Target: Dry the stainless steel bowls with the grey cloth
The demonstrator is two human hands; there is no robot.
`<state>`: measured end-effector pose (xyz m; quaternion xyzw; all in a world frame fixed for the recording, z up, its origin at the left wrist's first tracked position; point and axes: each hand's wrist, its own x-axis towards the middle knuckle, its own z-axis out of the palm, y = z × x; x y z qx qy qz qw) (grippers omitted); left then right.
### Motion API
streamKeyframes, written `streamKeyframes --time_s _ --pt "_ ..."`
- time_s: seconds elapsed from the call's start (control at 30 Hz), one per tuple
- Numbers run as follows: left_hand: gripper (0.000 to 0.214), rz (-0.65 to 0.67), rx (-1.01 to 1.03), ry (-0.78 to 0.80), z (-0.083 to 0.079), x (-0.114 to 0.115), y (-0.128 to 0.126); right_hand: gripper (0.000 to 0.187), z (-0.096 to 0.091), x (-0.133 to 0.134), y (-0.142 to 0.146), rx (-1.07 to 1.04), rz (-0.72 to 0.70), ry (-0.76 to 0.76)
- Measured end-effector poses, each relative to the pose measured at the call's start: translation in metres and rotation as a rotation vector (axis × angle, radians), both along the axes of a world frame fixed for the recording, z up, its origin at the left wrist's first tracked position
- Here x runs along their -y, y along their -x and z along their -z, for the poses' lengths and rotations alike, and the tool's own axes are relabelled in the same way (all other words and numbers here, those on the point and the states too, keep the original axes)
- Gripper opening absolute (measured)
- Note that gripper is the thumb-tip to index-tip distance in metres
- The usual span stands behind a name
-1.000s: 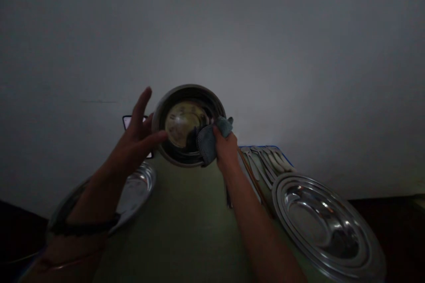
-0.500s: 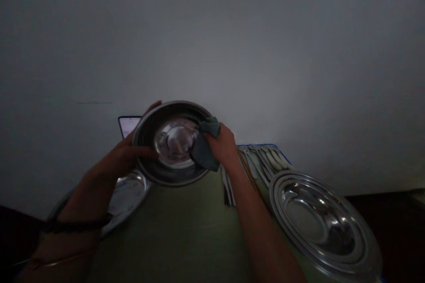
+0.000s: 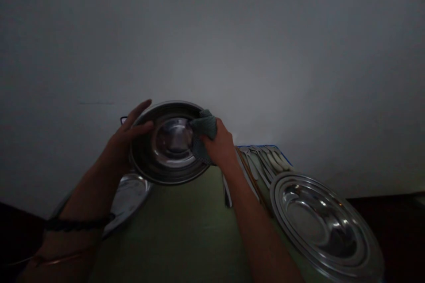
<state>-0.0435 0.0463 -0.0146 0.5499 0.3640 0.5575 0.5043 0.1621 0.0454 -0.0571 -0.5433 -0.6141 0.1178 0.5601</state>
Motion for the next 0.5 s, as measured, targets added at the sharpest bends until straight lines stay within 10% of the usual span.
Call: streamKeyframes --time_s 0.27,0.5 --pt "0.075 0.078 0.019 -0.167 0.008 0.006 -0.013 0.038 0.014 -0.017 0.005 -0.442 0.051 0.049" --pt "0.037 -0.053 -0.005 0.005 0.017 -0.011 -0.005 0.059 0.000 -0.012 -0.002 -0.591 -0.358 0.237"
